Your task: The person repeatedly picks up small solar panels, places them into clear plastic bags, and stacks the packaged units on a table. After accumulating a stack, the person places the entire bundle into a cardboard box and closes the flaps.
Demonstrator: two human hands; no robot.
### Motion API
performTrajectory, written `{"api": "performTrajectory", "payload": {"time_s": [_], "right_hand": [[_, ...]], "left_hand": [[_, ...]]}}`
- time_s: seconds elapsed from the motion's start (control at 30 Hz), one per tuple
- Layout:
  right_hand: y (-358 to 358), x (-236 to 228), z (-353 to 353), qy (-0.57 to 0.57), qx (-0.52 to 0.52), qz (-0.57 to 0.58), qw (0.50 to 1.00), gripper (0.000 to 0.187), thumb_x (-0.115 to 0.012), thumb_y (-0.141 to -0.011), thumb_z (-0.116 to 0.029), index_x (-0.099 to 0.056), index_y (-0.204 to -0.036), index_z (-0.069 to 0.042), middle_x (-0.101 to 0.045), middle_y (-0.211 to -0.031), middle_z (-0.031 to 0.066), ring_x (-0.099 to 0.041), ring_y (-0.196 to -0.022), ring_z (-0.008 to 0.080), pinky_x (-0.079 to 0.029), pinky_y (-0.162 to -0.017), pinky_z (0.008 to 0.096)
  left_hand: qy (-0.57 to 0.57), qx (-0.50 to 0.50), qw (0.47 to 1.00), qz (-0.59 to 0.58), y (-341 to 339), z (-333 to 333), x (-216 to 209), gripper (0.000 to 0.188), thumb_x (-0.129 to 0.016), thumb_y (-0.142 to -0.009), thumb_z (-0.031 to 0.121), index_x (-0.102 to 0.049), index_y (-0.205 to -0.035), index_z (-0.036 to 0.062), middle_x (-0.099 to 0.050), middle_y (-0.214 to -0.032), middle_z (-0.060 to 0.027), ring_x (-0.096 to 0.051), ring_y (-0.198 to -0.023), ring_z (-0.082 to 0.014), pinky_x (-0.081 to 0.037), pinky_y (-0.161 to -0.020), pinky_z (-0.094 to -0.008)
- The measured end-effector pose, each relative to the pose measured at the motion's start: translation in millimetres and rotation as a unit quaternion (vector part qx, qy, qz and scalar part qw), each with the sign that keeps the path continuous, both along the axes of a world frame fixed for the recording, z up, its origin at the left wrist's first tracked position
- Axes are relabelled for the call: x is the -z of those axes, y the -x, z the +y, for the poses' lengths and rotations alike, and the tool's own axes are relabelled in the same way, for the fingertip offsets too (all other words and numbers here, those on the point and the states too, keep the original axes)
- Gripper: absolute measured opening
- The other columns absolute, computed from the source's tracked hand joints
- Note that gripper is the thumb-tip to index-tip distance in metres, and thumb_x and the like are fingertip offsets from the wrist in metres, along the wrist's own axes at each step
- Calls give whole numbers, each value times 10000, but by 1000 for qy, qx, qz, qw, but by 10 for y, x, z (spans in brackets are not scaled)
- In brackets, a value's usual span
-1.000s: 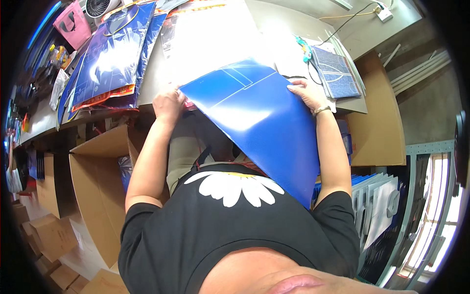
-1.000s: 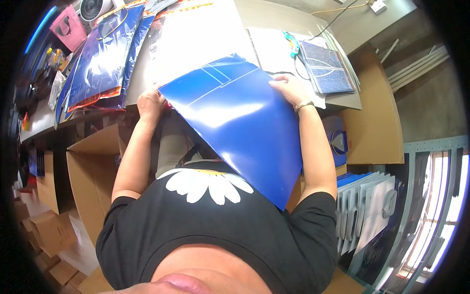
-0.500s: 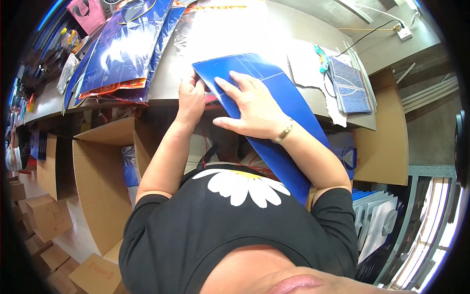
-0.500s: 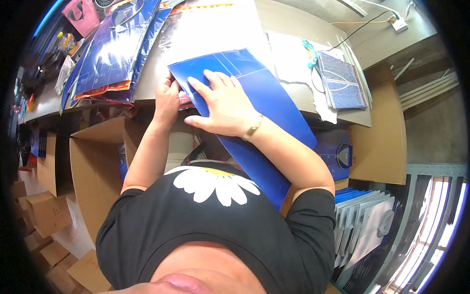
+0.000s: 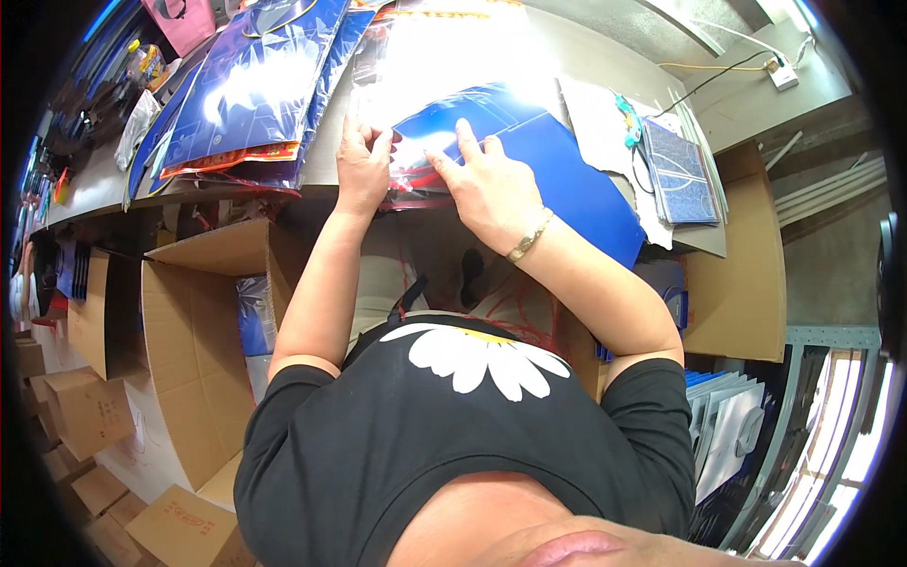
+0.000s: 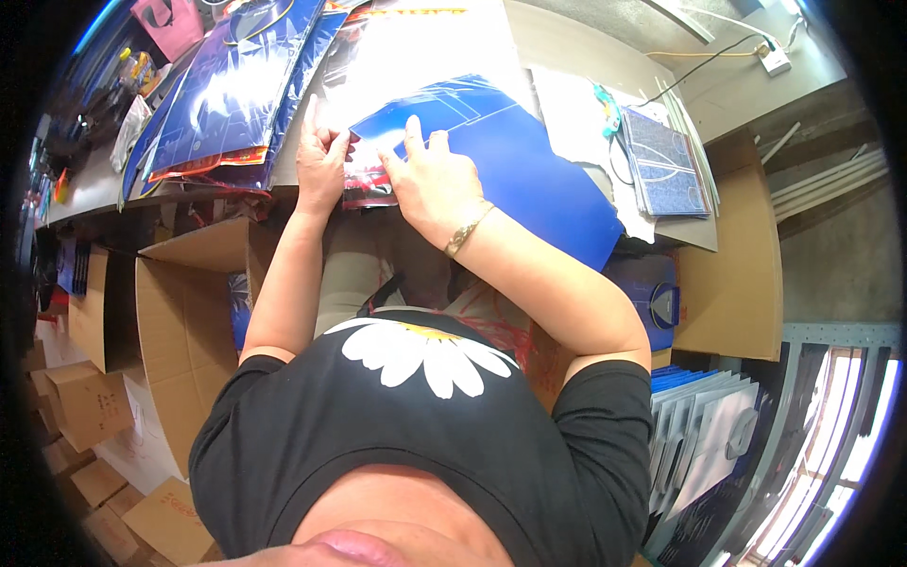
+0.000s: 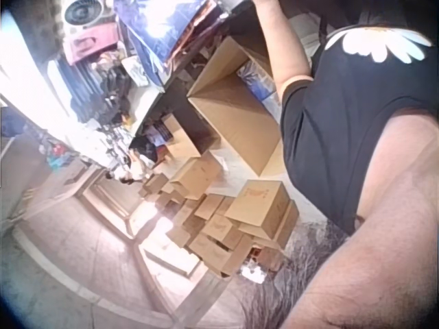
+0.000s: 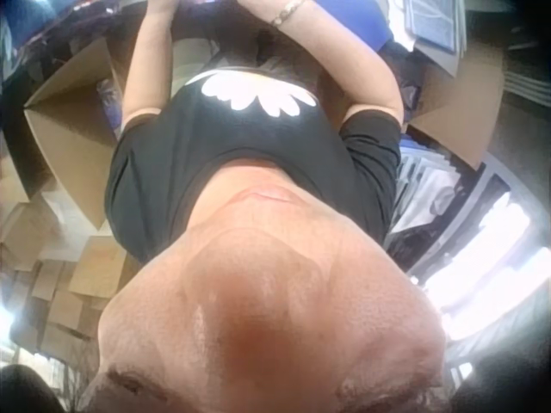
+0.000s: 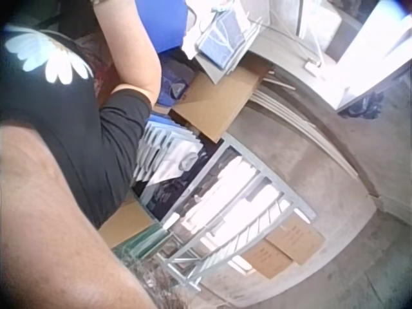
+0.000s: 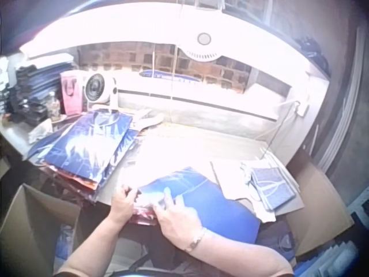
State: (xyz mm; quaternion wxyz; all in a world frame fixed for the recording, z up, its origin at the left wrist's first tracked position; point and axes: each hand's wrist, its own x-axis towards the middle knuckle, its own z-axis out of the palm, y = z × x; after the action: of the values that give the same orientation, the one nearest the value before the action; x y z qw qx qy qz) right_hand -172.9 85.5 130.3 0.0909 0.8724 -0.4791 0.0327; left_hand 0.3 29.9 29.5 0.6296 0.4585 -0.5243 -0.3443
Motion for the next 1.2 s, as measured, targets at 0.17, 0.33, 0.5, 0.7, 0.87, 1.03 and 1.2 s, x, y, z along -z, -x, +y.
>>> {"api": "performTrajectory", "payload": {"time_s": [0.17,0.33,0.5,0.7,0.87,1.03,1.2], "right_hand": [[-71,118,-114,37,11,-2,999,489,-586,-786,-107,-558,-1268,-185,-447,-1364,216,-586,-1006,326,-577,-684,359],[-190,344,-332,99,27,-83,991,450,-605,-773,-151,-560,-1207,-37,-459,-1360,189,-594,-941,276,-572,-662,333],[-236,599,-317,60,29,-124,990,414,-617,-761,-183,-569,-1135,-14,-514,-1270,187,-584,-989,280,-524,-813,379],[768,59,-590,80,39,-351,932,534,-606,-860,-412,-557,-1229,-29,-573,-1185,204,-534,-1109,387,-436,-964,440],[1752,-91,-960,-178,265,-670,670,430,-563,-901,-420,-609,-1083,-33,-639,-955,123,-615,-835,234,-518,-698,375],[1827,452,-841,-271,165,-790,525,239,-563,-935,-316,-625,-961,-86,-609,-794,21,-581,-672,115,-463,-522,262],[1698,827,-449,-226,162,-733,620,267,-580,-936,-295,-631,-793,-76,-584,-650,11,-524,-502,86,-405,-429,226]], "left_hand": [[34,-51,993,-103,130,70,-66,637,-517,-879,-36,-251,-1452,41,-653,-755,-96,-611,-626,-144,-497,-601,-286],[-27,73,988,134,547,250,95,445,-490,-934,24,-349,-1356,0,-625,-1016,-106,-618,-881,-204,-501,-751,-308],[-186,157,886,395,563,-154,56,387,-472,-990,246,-427,-1295,12,-593,-1096,-111,-599,-988,-228,-519,-849,-369],[-189,262,875,361,-192,-870,-85,307,-488,-960,153,-547,-1202,-27,-643,-1119,-155,-639,-990,-254,-510,-908,-432],[-258,377,818,349,-465,-997,-77,342,-469,-974,178,-532,-1233,-35,-626,-1157,-158,-622,-1046,-257,-501,-921,-388],[-343,299,854,252,-257,-826,85,373,-494,-972,260,-543,-1204,-27,-635,-1128,-147,-627,-1015,-254,-518,-886,-398],[-354,248,867,249,-248,-500,171,379,-518,-966,281,-546,-1205,-11,-631,-1114,-141,-627,-1000,-245,-526,-868,-421]]}}
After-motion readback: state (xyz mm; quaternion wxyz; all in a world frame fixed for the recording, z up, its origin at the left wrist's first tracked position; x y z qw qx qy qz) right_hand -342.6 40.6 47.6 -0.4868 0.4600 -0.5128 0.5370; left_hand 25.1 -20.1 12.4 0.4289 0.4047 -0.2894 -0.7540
